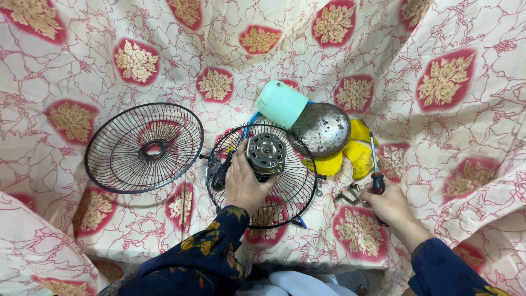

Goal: The person uses a screwdriver to tighten screws on the central motor housing of a disassembled electric fan. The fan cage and blades are removed and placed nearby on a patterned cloth surface.

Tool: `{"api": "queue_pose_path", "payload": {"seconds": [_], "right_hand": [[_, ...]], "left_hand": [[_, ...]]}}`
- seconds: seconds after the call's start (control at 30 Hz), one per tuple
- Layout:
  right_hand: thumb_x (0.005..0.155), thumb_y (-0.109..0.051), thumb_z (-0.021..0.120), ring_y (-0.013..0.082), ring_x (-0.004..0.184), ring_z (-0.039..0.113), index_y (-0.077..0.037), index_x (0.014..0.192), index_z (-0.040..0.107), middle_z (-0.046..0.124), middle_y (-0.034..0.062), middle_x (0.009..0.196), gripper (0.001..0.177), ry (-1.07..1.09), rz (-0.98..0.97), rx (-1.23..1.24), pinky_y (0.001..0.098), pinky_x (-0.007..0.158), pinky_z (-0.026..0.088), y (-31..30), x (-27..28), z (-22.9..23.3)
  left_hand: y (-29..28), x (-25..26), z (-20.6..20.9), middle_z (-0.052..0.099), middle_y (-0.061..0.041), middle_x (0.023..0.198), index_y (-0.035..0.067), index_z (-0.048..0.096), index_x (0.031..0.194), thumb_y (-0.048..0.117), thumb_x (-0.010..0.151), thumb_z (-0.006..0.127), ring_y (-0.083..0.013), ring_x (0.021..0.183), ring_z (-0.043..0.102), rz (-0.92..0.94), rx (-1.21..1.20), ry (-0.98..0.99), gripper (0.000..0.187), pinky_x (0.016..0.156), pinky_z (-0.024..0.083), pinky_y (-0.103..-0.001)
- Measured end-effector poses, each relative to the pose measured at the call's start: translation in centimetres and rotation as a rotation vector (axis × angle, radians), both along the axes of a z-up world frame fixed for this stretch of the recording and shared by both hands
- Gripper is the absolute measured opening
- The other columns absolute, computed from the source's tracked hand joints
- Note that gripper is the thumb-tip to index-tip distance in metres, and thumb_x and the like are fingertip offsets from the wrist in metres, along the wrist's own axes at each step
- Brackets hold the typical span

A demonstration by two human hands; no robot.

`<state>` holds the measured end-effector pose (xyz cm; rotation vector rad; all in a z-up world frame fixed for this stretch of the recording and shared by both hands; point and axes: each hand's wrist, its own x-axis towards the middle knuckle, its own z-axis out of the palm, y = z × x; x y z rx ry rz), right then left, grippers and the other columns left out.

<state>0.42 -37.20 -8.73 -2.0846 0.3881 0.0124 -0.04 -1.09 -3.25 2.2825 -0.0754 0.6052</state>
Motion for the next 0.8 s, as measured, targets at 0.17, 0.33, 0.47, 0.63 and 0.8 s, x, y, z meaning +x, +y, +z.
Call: {"api": "queue_pose_path", "payload": {"seconds": [0.17,0.33,0.47,0.63,0.8], "right_hand": [[0.079,0.002,0.077,0.0164,0.081,0.073,0.0,0.099,0.067,0.078,0.0072,0.09,0.023,-0.023,-0.11,-0.08,0.033,0.075,0.057,-1.3,0.8,-2.4],[0.079,-0.004,0.081,0.0193,0.08,0.074,0.0,0.101,0.067,0.078,0.0097,0.088,0.026,0.04,-0.109,-0.192,0.0349,0.075,0.058,-3.7,0.5,-3.3],[0.076,-0.016,0.087,0.0217,0.078,0.076,-0.002,0.098,0.07,0.079,0.0109,0.084,0.03,0.124,-0.069,-0.307,0.0376,0.075,0.059,-3.4,0.3,-2.8],[0.074,-0.023,0.09,0.0232,0.073,0.075,-0.006,0.092,0.075,0.078,0.0122,0.083,0.029,0.11,0.007,-0.506,0.0399,0.076,0.059,-1.3,-0.5,-1.6],[0.075,-0.02,0.088,0.0207,0.071,0.075,-0.007,0.091,0.074,0.078,0.0117,0.082,0.024,0.076,0.034,-0.537,0.0385,0.075,0.058,0.1,-0.9,-0.2]], "left_hand": [[0.3,-0.1,0.2,0.052,-0.02,0.137,0.009,0.023,0.152,0.035,0.064,0.095,-0.0385,0.123,0.057,-0.024,-0.002,0.047,0.117,0.104,0.045,-0.048],[0.8,-0.2,0.3,0.049,-0.021,0.139,0.01,0.019,0.155,0.035,0.064,0.094,-0.0388,0.126,0.055,-0.057,0.009,0.076,0.121,0.106,0.045,-0.047],[0.8,-0.3,0.4,0.048,-0.021,0.14,0.01,0.018,0.155,0.035,0.064,0.095,-0.0388,0.127,0.055,-0.069,-0.003,0.088,0.122,0.106,0.045,-0.047],[0.9,-0.4,0.6,0.048,-0.021,0.14,0.01,0.019,0.156,0.037,0.065,0.094,-0.0387,0.126,0.055,-0.075,-0.012,0.097,0.121,0.106,0.046,-0.046],[0.9,-0.4,1.0,0.047,-0.024,0.141,0.005,0.018,0.154,0.049,0.063,0.094,-0.0393,0.128,0.054,-0.072,0.028,0.107,0.127,0.107,0.043,-0.047]]}}
